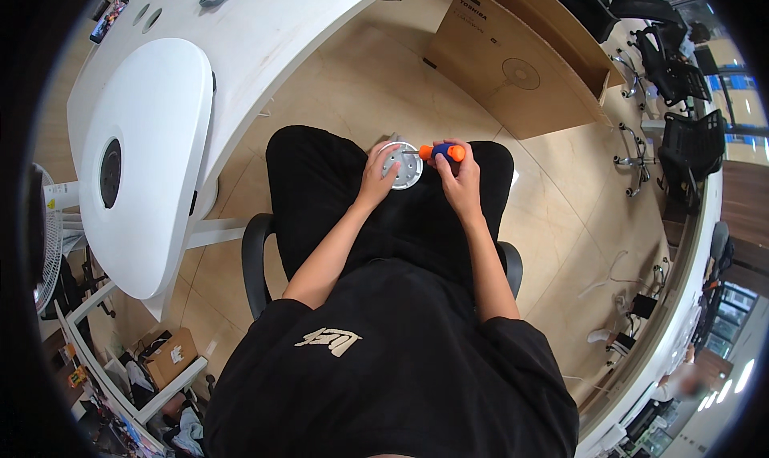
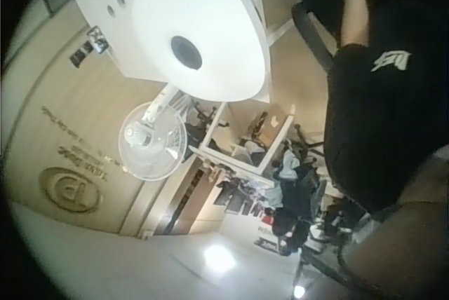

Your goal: Assembling a white stand fan by attaching the base plate and pole components.

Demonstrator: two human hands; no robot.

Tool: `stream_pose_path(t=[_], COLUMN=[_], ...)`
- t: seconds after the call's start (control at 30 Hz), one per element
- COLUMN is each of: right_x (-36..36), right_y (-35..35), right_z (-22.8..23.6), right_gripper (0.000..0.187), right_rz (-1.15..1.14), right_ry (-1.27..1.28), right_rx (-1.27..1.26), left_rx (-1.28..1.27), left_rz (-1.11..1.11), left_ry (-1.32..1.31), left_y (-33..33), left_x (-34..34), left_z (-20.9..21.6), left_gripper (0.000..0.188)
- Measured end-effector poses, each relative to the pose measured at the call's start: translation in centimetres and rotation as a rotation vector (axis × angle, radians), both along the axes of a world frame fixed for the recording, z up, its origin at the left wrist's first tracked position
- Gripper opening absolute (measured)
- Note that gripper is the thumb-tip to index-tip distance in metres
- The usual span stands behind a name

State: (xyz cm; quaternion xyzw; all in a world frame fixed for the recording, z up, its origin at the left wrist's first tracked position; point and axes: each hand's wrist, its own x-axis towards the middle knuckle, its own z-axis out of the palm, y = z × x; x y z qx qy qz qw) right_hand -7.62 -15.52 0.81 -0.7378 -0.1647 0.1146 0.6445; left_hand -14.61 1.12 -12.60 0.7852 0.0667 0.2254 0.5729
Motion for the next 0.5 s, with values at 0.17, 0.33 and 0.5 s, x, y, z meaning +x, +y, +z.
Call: stream_pose_path(t=[0.17, 0.33, 0.5], right_x=[0.24, 0.16, 0.26], right_y=[-0.26, -0.4, -0.36], right_z=[0.22, 0.38, 0.29], right_gripper=[0.027, 0.028, 0.028], right_rz=[-0.029, -0.014, -0.008], right_ry=[0.015, 0.014, 0.02], right_rx=[-0.024, -0.026, -0.004], left_rx=[-0.008, -0.017, -0.004], left_rz=[0.002, -0.011, 0.008], left_ry=[0.024, 0.051, 0.043], left_y=[0.0, 0.0, -0.02], left_x=[-0.09, -0.05, -0.04], left_z=[0.15, 0.11, 0.01], left_gripper=[0.036, 0.036, 0.037])
